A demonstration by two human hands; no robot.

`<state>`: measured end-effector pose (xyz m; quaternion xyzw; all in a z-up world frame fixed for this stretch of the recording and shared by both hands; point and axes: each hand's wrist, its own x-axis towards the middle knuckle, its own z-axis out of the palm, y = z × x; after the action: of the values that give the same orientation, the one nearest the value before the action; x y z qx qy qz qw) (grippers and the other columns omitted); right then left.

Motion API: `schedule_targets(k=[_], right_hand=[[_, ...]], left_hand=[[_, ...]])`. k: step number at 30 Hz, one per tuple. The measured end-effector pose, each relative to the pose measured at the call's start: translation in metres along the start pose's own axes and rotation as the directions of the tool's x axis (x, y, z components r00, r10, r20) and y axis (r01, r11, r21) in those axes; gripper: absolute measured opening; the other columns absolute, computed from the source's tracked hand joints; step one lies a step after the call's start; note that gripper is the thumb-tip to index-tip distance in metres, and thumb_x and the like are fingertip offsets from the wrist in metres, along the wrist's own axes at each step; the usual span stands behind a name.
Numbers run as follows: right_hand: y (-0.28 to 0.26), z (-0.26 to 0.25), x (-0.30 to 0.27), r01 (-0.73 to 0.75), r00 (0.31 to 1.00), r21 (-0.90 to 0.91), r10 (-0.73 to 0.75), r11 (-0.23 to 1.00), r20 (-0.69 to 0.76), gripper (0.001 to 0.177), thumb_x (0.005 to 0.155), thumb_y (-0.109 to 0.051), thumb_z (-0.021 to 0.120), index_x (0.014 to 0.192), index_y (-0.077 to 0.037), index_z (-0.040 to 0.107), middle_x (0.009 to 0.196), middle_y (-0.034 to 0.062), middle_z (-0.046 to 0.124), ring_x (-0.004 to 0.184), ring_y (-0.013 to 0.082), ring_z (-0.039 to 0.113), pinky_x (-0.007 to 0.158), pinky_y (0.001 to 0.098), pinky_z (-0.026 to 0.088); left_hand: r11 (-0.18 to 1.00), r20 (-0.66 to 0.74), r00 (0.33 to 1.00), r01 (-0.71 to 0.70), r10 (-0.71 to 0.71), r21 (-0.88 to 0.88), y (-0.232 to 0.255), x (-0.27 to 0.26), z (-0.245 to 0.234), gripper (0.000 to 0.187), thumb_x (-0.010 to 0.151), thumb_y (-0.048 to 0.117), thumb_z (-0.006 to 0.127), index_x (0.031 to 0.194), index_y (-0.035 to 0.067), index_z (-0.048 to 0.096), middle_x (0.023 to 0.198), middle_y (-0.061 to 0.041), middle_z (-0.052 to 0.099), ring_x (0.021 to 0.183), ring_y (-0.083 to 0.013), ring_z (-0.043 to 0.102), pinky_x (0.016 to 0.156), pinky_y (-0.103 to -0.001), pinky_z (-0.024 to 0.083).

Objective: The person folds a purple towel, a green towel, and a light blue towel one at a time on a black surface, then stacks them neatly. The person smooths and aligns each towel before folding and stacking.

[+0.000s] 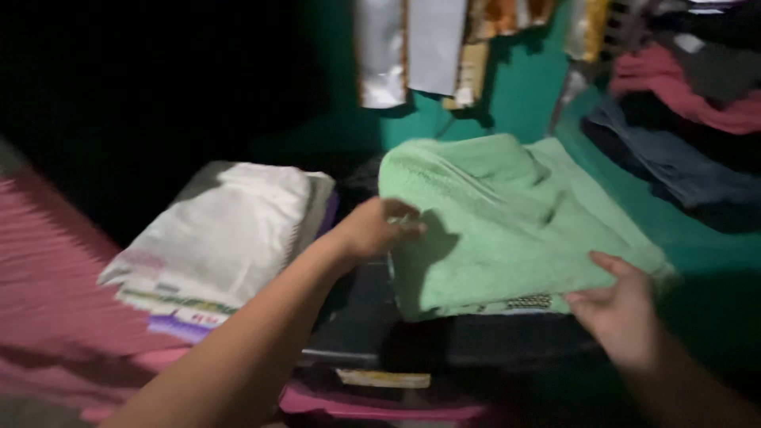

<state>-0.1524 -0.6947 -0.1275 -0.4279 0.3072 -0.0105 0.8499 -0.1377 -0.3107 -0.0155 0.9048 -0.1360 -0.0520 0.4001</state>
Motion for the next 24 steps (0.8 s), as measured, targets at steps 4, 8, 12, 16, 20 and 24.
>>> schedule_targets(k=[4, 8, 12, 16, 20, 24], right_hand=[[0.006, -0.016, -0.004, 0.311, 0.95, -0.415, -0.266, 0.855, 0.163, 0.058, 0.088, -0.012, 0.063, 0.144, -0.005, 0.051, 0.13, 0.0289, 0.056, 0.12, 0.0399, 0.06, 0.104, 0.0478, 0.051], [-0.03, 0.021, -0.04, 0.133, 0.989, -0.322, -0.145, 0.937, -0.012, 0.074, 0.078, -0.009, 0.071, 0.146, -0.004, 0.043, 0.14, 0.02, 0.056, 0.13, 0.0361, 0.056, 0.107, 0.0488, 0.047], [-0.058, 0.07, -0.078, 0.306, 0.806, -0.902, -0.588, 0.306, 0.073, 0.09, 0.069, -0.008, 0.083, 0.149, -0.009, 0.042, 0.147, 0.0202, 0.049, 0.138, 0.0381, 0.045, 0.114, 0.0506, 0.039], [-0.06, 0.125, -0.068, 0.125, 0.832, -0.881, -0.436, -0.456, 0.344, 0.087, 0.073, -0.008, 0.084, 0.146, -0.04, 0.048, 0.161, 0.008, 0.03, 0.144, 0.0371, 0.029, 0.113, 0.0548, 0.032], [-0.045, 0.145, -0.022, 0.318, 0.75, -0.778, -0.358, -0.542, 0.556, 0.057, 0.076, -0.017, 0.083, 0.126, -0.04, 0.07, 0.143, 0.0083, 0.054, 0.129, 0.0351, 0.052, 0.104, 0.0463, 0.048], [-0.072, 0.157, 0.051, 0.44, 0.73, -0.849, -0.434, -0.292, 0.528, 0.037, 0.096, -0.04, 0.071, 0.122, -0.014, 0.075, 0.116, 0.0194, 0.073, 0.104, 0.0397, 0.069, 0.092, 0.0512, 0.054]], left_hand=[[0.995, 0.164, 0.982, 0.095, -0.099, 0.033, -0.023, 0.03, 0.032, 0.063, 0.085, 0.036, 0.075, 0.138, 0.005, 0.061, 0.133, -0.019, 0.069, 0.117, -0.0296, 0.07, 0.1, -0.039, 0.056], [0.926, 0.09, 0.952, 0.257, -0.292, 0.276, -0.013, 0.036, 0.045, 0.084, 0.08, 0.055, 0.076, 0.149, 0.013, 0.051, 0.15, -0.019, 0.049, 0.132, -0.0347, 0.057, 0.106, -0.041, 0.051], [0.846, 0.105, 0.913, 0.317, -0.395, 0.428, 0.018, 0.011, 0.057, 0.099, 0.076, 0.057, 0.075, 0.16, 0.033, 0.03, 0.163, -0.018, 0.022, 0.148, -0.0429, 0.029, 0.119, -0.051, 0.036], [0.848, 0.088, 0.955, 0.206, -0.283, 0.489, 0.048, -0.022, 0.072, 0.105, 0.085, 0.065, 0.065, 0.165, 0.024, 0.009, 0.17, -0.023, -0.002, 0.155, -0.048, -0.002, 0.12, -0.07, 0.004], [0.802, 0.306, 0.937, -0.052, -0.166, 0.595, 0.07, -0.038, 0.083, 0.124, 0.075, 0.076, 0.069, 0.164, 0.021, 0.002, 0.172, -0.015, -0.009, 0.157, -0.0419, -0.012, 0.119, -0.07, -0.005], [0.726, 0.332, 0.94, -0.28, 0.076, 0.628, 0.073, -0.041, 0.099, 0.104, 0.083, 0.065, 0.063, 0.163, 0.028, 0.008, 0.17, -0.012, -0.002, 0.154, -0.0442, -0.005, 0.115, -0.074, -0.002]])
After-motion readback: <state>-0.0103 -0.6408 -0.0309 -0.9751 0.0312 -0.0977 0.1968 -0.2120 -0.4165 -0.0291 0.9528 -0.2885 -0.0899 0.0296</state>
